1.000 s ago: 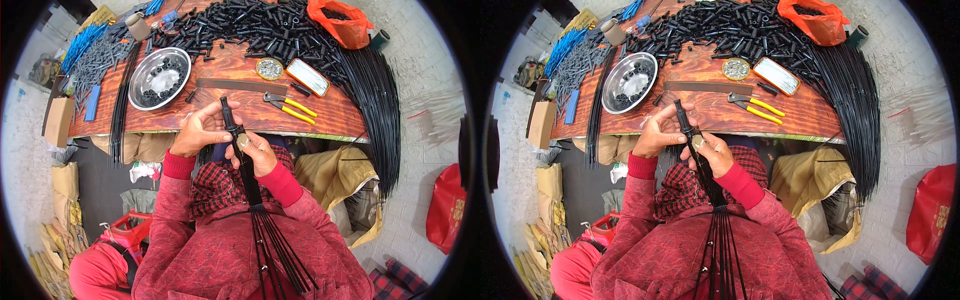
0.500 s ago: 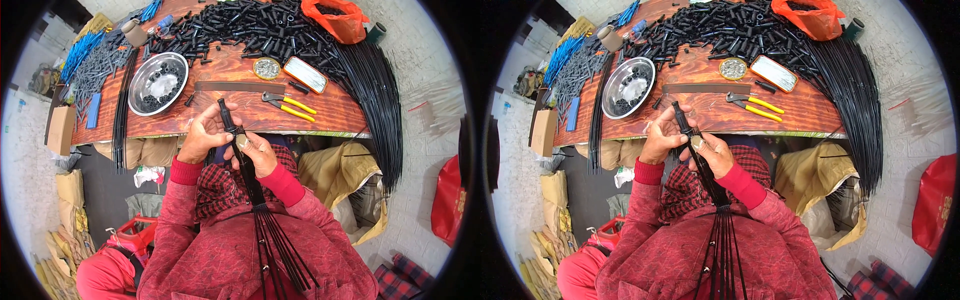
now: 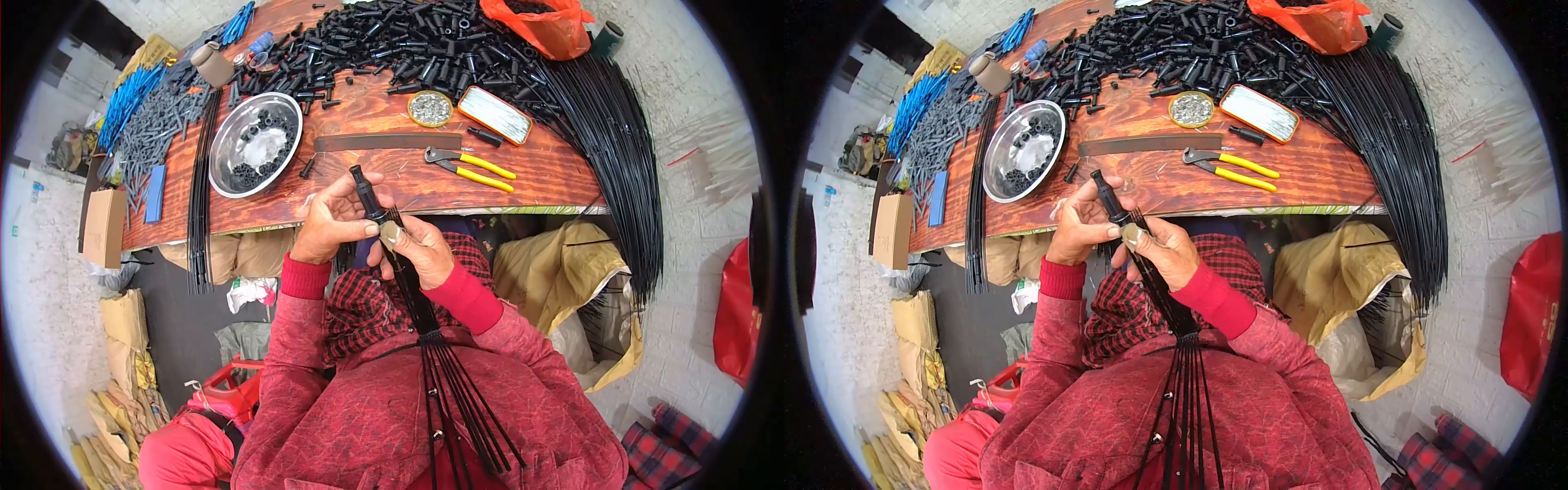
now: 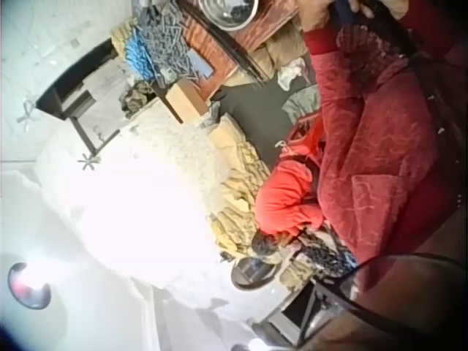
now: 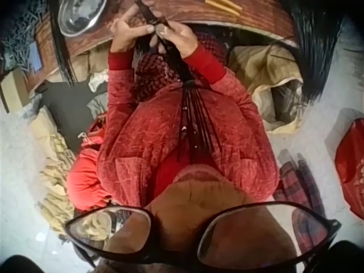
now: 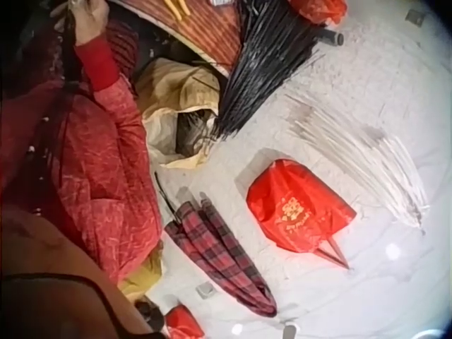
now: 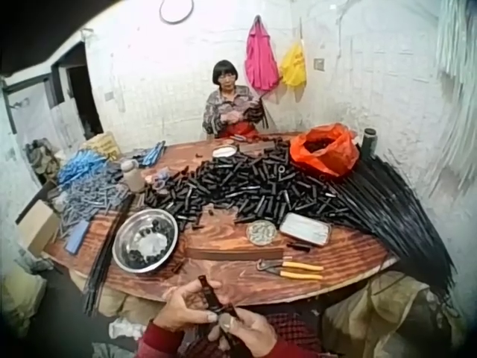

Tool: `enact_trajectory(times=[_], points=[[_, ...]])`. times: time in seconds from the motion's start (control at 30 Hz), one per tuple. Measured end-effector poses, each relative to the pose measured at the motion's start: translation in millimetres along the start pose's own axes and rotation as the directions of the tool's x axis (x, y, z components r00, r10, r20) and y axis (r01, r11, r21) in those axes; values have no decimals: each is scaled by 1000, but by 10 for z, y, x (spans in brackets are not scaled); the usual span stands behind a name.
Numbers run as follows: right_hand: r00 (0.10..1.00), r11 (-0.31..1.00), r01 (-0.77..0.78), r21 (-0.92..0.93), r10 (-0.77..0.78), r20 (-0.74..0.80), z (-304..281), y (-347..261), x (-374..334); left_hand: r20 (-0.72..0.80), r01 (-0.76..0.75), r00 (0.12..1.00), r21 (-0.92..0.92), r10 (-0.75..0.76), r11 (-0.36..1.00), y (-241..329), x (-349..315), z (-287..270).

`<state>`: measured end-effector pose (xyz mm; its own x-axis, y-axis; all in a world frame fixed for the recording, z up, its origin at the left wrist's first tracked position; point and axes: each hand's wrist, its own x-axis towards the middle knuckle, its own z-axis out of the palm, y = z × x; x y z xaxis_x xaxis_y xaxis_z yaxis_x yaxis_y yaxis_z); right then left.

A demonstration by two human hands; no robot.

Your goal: Manually assembling sets of black metal rods into a central plastic hub and securing them with metal wire.

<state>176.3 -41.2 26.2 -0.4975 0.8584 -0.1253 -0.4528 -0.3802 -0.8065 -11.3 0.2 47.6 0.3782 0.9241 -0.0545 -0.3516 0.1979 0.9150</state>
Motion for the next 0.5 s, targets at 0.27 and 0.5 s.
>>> enact_trajectory(times=[0.27, 0.5], points=[[1000, 1000, -5, -13, 6, 30, 37, -30, -34, 121, -6, 993, -44, 12, 999, -60, 21, -132], [995, 997, -68, 24, 66, 68, -39, -45, -1, 145, 15, 989, 6, -16, 1000, -33, 48, -148]])
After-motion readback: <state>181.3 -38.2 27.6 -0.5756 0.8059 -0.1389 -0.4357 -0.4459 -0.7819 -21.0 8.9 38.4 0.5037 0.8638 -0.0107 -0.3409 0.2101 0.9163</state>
